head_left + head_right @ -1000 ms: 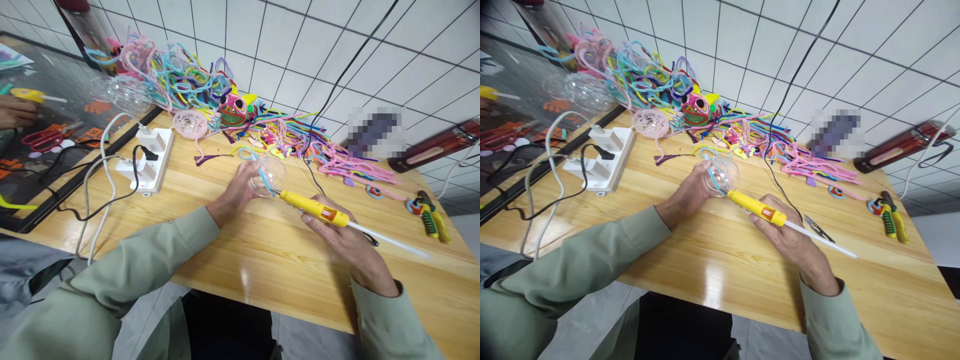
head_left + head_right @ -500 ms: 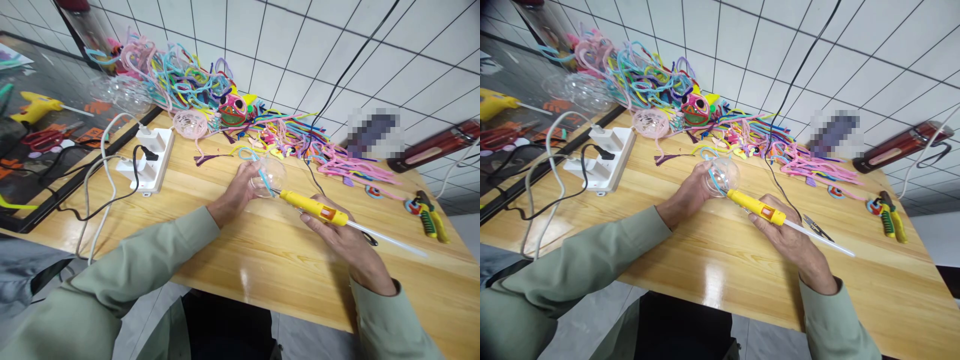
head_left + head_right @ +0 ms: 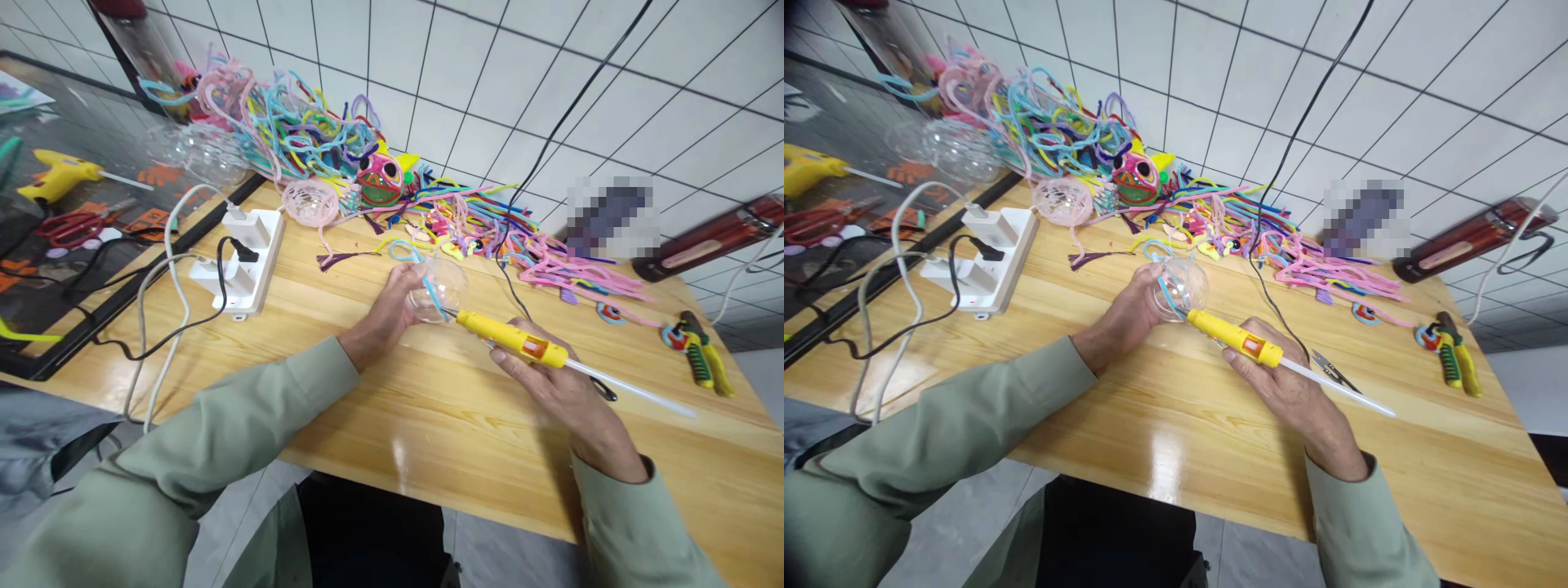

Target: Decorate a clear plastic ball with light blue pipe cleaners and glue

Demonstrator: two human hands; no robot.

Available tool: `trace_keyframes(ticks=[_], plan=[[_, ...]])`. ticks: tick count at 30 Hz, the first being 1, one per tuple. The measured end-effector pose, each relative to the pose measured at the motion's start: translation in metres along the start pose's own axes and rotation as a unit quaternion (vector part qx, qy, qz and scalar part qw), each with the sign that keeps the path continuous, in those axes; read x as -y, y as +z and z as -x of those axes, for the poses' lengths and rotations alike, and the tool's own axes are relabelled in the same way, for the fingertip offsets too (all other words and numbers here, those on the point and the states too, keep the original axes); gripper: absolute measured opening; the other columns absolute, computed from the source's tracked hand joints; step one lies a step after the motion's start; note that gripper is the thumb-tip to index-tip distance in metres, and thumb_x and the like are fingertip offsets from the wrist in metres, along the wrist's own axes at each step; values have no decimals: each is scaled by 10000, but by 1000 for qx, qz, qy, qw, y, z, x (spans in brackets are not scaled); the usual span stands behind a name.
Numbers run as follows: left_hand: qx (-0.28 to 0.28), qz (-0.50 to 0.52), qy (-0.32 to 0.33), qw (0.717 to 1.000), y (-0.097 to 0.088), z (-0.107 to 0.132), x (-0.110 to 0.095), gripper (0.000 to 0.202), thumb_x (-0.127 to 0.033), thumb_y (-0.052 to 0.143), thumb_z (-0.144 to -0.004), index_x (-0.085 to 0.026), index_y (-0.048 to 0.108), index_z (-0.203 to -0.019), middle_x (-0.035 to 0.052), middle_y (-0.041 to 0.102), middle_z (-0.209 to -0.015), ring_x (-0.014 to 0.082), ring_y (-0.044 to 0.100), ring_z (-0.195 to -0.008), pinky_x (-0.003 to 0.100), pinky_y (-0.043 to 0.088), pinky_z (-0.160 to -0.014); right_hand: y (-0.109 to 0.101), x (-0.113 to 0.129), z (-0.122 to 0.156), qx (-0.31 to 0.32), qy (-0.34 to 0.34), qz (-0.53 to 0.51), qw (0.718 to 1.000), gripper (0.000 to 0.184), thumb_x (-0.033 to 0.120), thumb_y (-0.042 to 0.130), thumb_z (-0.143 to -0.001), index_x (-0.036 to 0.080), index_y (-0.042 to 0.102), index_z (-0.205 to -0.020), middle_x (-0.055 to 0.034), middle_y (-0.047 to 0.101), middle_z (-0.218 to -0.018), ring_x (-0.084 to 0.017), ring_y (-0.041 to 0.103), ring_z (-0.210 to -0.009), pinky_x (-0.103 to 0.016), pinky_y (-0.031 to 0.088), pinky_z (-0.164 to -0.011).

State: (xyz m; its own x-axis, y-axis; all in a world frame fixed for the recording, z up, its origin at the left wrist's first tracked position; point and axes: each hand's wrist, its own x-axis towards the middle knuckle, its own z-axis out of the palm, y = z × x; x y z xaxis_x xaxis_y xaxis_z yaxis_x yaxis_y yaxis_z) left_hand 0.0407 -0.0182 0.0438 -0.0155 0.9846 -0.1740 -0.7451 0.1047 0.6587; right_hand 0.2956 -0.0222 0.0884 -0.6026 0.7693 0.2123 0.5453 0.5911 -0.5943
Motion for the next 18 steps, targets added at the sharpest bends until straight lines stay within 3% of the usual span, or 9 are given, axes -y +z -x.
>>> trace_keyframes(ticks=[10, 18], plan=[[3, 12, -2, 1000, 1, 1, 2, 385, -405, 825, -853, -246, 588, -1111, 50, 740, -1137, 250, 781, -988, 429, 664, -862, -1, 7, -1, 2, 11, -13, 1000, 240, 472, 635, -1045, 280, 612, -903, -11, 592, -824, -216, 594, -728, -360, 500, -666], [3, 8, -7, 1000, -2, 0, 1, 393, -432, 815, -856, -240, 604, -1126, 70, 730, -1182, 252, 783, -988, 432, 661, -863, 0, 0, 2, -11, 13, -3, 1000, 244, 517, 652, -1027, 290, 671, -939, -27, 678, -874, -234, 639, -757, -378, 535, -706]])
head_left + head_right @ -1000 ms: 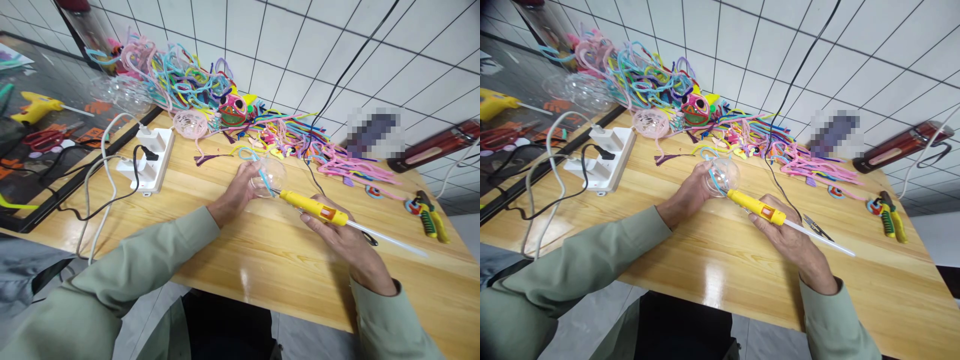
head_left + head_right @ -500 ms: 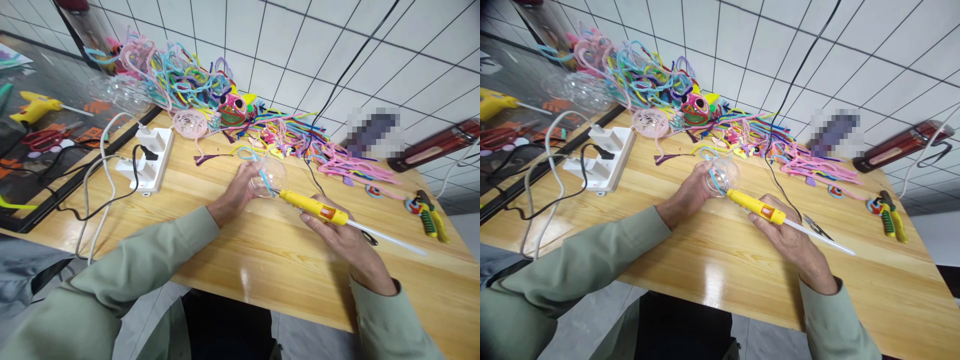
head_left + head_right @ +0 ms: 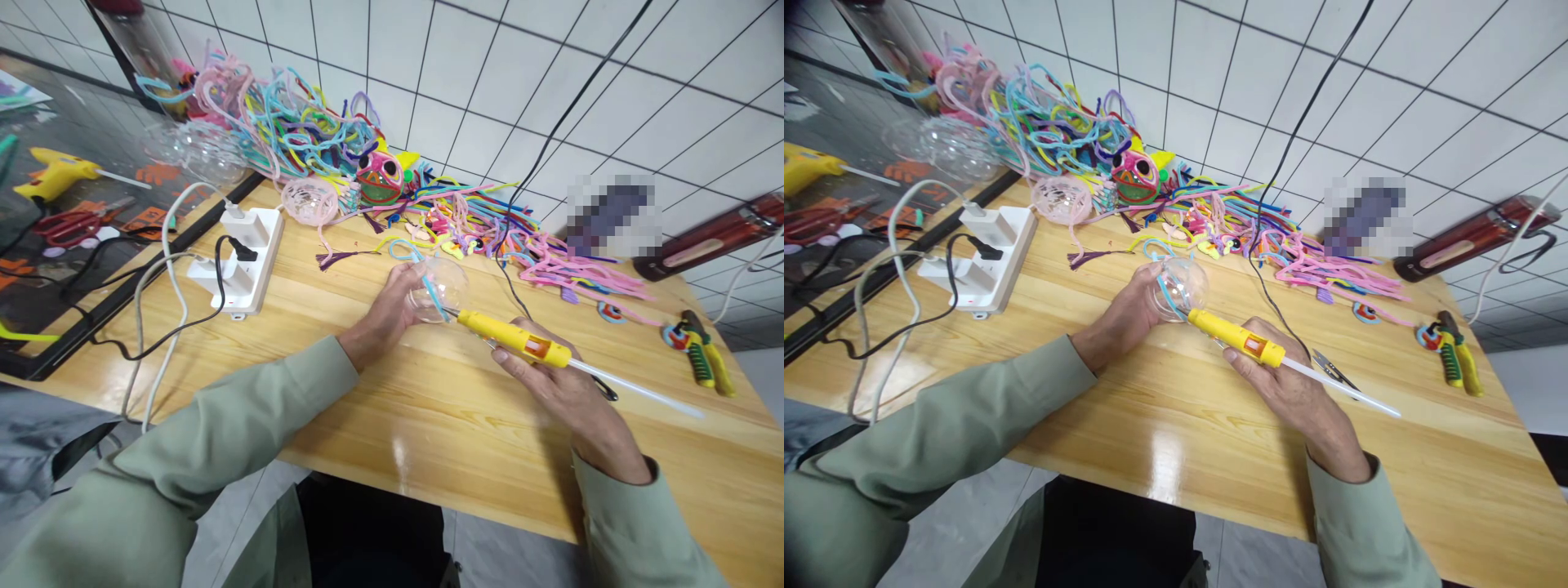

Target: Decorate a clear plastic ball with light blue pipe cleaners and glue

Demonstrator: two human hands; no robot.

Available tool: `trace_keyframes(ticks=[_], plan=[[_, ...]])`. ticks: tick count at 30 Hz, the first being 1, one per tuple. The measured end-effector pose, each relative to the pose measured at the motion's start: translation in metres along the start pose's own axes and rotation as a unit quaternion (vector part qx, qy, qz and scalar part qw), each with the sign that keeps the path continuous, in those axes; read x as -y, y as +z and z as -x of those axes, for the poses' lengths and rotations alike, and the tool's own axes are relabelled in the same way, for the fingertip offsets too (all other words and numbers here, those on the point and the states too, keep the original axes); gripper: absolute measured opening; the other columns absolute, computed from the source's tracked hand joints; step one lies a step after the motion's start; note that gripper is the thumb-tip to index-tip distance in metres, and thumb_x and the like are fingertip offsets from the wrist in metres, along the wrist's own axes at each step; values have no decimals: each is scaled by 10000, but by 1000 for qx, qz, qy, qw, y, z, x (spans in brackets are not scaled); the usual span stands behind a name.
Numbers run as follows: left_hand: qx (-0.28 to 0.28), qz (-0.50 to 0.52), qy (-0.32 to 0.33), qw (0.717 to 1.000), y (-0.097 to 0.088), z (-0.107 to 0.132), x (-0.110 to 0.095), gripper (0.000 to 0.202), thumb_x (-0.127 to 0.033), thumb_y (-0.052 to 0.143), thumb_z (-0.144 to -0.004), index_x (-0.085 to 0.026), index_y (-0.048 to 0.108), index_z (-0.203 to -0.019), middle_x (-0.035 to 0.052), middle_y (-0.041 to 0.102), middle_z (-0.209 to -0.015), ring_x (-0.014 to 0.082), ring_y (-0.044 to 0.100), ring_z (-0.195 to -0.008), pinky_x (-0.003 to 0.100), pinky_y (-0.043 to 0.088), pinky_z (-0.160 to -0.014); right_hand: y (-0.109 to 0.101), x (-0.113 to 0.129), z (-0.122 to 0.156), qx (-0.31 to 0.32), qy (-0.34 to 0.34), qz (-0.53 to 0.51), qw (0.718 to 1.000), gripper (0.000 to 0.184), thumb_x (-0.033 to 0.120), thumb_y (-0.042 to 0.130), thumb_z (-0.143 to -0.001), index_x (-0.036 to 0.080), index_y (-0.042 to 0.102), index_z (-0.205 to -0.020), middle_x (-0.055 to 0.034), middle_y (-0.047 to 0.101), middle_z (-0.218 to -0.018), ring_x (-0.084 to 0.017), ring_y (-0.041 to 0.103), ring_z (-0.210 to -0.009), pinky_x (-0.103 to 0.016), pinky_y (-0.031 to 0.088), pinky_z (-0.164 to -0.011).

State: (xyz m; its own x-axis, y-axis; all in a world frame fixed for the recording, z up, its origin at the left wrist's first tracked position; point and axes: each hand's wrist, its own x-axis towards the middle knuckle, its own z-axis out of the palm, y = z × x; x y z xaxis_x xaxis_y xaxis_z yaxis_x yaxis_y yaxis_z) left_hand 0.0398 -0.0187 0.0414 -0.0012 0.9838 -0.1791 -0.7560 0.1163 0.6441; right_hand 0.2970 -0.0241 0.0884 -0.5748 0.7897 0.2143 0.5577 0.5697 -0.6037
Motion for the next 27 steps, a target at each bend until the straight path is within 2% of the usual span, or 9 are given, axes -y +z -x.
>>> trace_keyframes(ticks=[15, 27], plan=[[-1, 4, 0, 1000, 3, 2, 0, 374, -400, 819, -858, -240, 596, -1111, 58, 731, -1183, 249, 781, -1009, 435, 660, -891, 2, -3, 4, -14, -12, 37, 999, 254, 500, 632, -1042, 294, 669, -899, -33, 685, -870, -251, 663, -810, -384, 545, -694], [7, -9, 5, 1000, 0, 0, 1, 404, -445, 813, -849, -241, 600, -1125, 76, 728, -1206, 258, 776, -1010, 424, 655, -855, 1, -4, 3, -4, -15, 32, 999, 270, 514, 641, -1037, 290, 670, -889, -33, 689, -862, -248, 657, -791, -384, 537, -690]])
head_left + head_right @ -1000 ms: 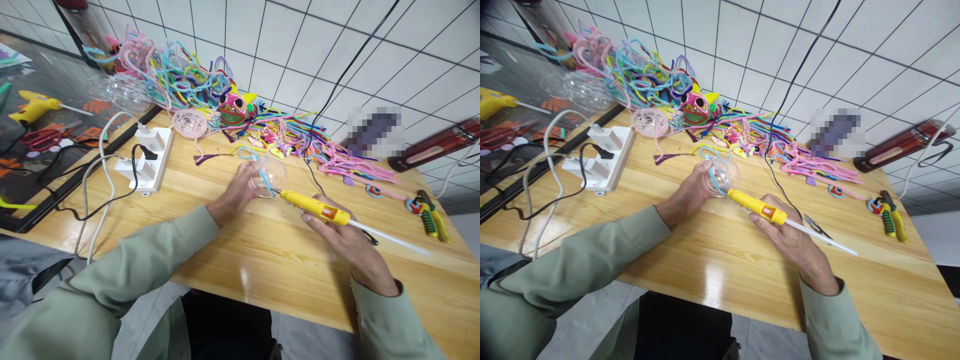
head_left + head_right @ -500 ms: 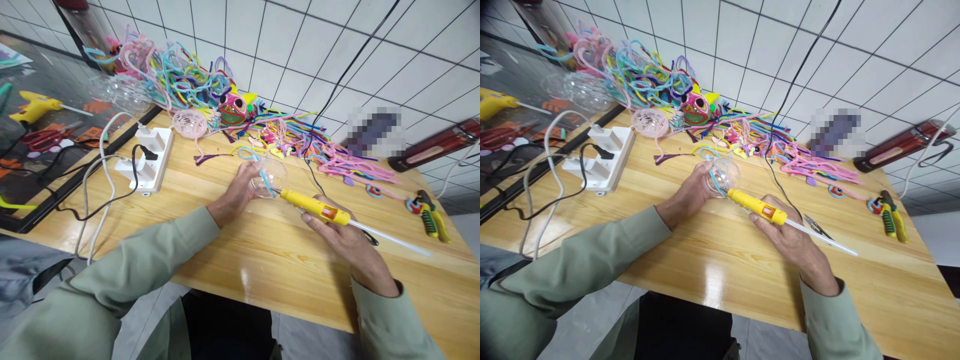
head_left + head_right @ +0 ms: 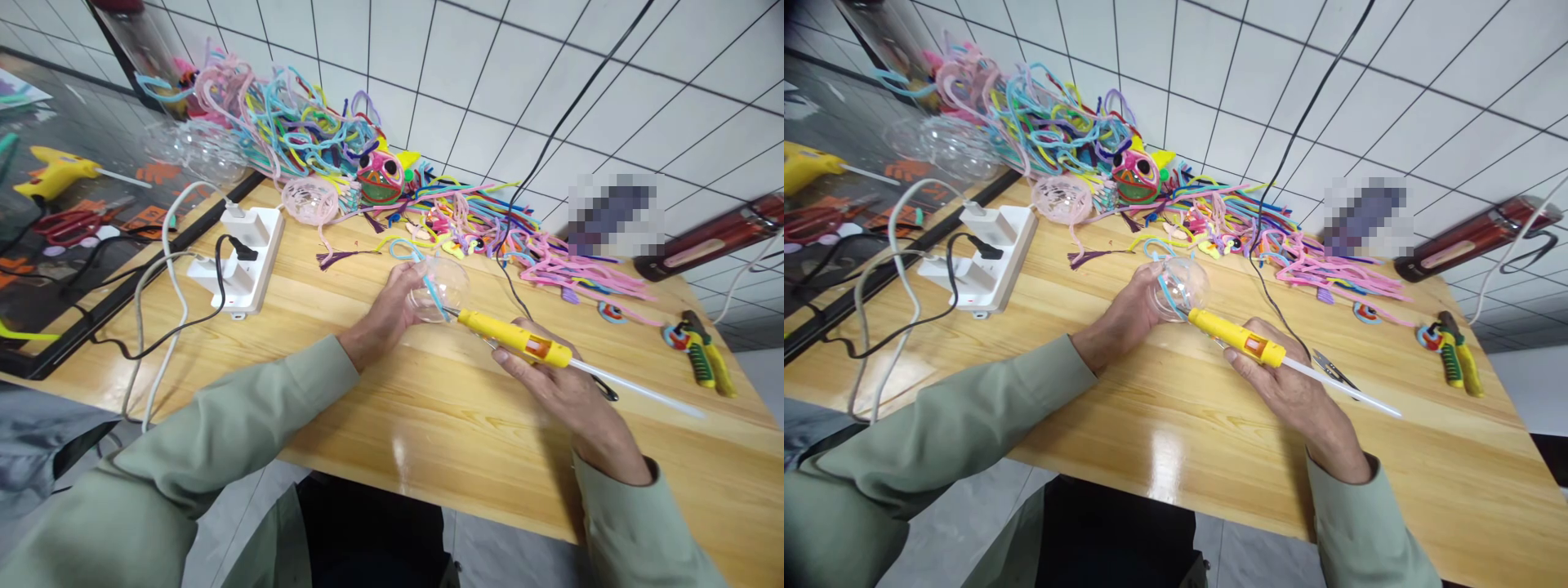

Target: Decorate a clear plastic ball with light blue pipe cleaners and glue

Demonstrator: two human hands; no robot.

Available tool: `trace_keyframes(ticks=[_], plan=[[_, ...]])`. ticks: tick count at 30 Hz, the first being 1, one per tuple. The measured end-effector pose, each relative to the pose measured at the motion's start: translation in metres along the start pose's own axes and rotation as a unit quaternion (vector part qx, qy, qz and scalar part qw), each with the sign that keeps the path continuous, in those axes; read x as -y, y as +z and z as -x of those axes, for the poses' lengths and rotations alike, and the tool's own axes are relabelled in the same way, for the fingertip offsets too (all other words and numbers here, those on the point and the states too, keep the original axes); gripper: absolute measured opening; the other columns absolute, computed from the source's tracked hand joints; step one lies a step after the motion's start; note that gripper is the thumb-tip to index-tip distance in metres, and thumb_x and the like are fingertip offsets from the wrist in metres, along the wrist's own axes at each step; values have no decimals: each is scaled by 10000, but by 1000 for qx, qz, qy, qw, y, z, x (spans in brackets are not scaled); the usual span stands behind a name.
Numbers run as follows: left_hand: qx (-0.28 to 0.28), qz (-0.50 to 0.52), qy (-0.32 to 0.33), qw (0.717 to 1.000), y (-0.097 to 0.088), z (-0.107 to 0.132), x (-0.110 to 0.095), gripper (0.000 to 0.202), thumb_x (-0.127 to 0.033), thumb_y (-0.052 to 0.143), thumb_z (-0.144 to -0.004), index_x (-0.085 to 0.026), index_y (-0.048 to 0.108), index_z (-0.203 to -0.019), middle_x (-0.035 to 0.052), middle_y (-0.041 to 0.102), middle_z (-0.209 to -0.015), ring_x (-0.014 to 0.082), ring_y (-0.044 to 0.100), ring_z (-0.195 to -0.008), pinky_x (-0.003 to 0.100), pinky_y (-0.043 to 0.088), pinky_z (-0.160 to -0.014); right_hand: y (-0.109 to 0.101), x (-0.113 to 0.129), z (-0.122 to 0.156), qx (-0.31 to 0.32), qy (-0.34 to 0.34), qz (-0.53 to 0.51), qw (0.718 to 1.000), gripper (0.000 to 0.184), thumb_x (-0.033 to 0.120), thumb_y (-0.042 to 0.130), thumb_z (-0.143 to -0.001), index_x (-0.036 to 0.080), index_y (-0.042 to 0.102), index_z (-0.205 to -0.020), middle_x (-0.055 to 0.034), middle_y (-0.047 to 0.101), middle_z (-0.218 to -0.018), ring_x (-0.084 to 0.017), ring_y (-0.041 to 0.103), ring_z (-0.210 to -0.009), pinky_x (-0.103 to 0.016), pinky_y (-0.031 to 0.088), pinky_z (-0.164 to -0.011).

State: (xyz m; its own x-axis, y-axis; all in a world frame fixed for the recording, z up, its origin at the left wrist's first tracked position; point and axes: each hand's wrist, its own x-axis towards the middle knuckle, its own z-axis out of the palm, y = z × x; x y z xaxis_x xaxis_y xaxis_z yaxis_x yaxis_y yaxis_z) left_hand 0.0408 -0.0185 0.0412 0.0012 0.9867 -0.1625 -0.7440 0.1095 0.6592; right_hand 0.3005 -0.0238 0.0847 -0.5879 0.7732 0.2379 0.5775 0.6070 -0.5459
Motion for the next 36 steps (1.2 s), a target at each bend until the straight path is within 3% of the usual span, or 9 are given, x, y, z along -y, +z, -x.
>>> trace_keyframes(ticks=[21, 29, 36], plan=[[-3, 9, 0, 1000, 0, -1, 1, 441, -447, 832, -846, -240, 578, -1142, 55, 708, -1171, 227, 767, -991, 419, 651, -887, 2, -6, 4, -4, 21, -12, 1000, 223, 495, 672, -1024, 279, 730, -1025, -29, 734, -910, -246, 682, -824, -370, 558, -766], [8, 2, 0, 1000, -1, -1, 2, 478, -476, 844, -829, -242, 577, -1149, 60, 703, -1179, 250, 770, -1003, 438, 656, -878, 5, -13, 5, -2, 38, -62, 997, 213, 482, 721, -992, 281, 747, -1058, -22, 749, -917, -247, 693, -847, -369, 580, -792], [26, -12, -8, 1000, -1, -2, 1, 536, -525, 853, -803, -245, 582, -1171, 88, 715, -1242, 259, 772, -992, 435, 657, -846, 10, -14, 5, -69, 61, -162, 983, 168, 430, 771, -962, 281, 743, -1035, -24, 746, -969, -235, 704, -896, -361, 596, -824]])
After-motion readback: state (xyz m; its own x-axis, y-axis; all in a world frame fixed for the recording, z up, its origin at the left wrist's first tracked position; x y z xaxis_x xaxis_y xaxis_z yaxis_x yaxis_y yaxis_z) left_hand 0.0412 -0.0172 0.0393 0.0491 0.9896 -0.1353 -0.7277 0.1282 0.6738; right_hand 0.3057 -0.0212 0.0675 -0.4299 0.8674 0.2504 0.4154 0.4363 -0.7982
